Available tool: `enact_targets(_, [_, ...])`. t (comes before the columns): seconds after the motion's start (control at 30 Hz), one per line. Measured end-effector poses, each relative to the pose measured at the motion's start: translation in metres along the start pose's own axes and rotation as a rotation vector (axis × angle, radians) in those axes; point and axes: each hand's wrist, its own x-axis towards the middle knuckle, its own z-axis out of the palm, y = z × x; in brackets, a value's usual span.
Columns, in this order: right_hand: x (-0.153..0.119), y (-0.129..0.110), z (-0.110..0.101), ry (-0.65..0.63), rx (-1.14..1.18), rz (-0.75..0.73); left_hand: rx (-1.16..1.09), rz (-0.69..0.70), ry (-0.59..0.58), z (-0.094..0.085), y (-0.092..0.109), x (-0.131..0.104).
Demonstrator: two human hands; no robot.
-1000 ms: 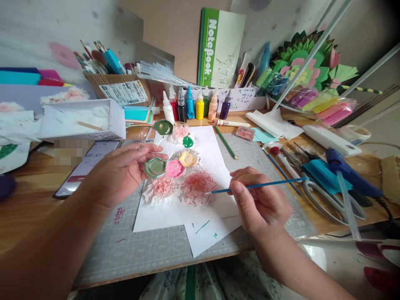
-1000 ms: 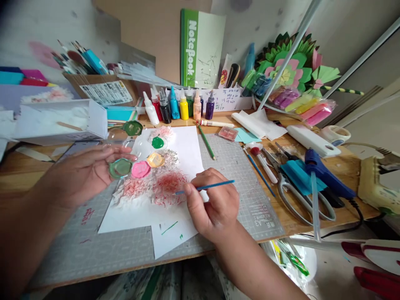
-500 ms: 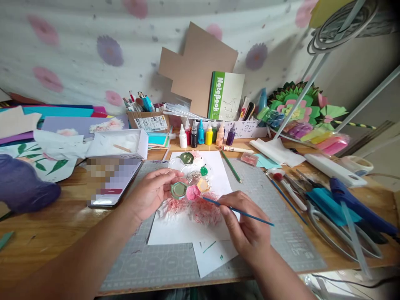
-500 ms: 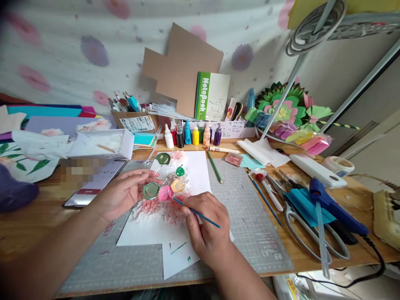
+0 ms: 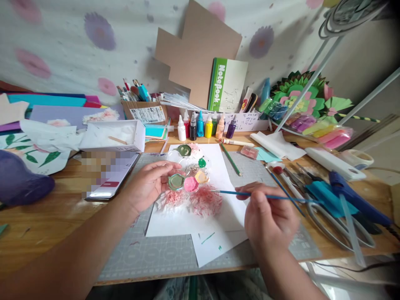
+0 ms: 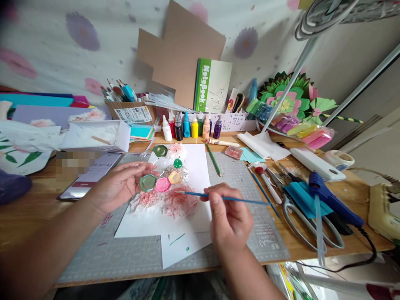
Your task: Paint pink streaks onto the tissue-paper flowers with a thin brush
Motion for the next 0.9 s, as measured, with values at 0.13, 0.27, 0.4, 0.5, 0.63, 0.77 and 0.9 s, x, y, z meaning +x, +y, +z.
enact_targets(0.13, [0.001, 0.002, -0.009, 0.033, -0.044, 0.063, 0.002, 0.010, 0.015, -0.003, 0.002, 0.003])
enact_targets(0.27, [0.001, 0.000, -0.012, -0.171, -0.264, 0.003, 0.004, 0.015, 0.016, -0.004, 0.002, 0.006])
enact_targets(0.4, [0.002, -0.004, -0.010, -0.215, -0.348, -0.036, 0.010, 0.016, 0.022, -0.003, 0.002, 0.006])
enact_targets(0.5, [0.003, -0.005, -0.009, -0.210, -0.374, -0.010, 0.009, 0.021, 0.032, -0.001, 0.002, 0.006])
enact_targets(0.63, [0.004, -0.005, -0.008, -0.233, -0.409, -0.002, 0.002, 0.017, 0.040, 0.001, 0.003, 0.006])
enact_targets(0.77, [0.002, -0.004, -0.008, -0.244, -0.422, -0.014, 0.005, 0.027, 0.044, 0.001, 0.002, 0.006])
enact_targets(0.9, [0.002, -0.004, -0.008, -0.228, -0.429, 0.002, -0.006, 0.028, 0.037, 0.000, 0.002, 0.006])
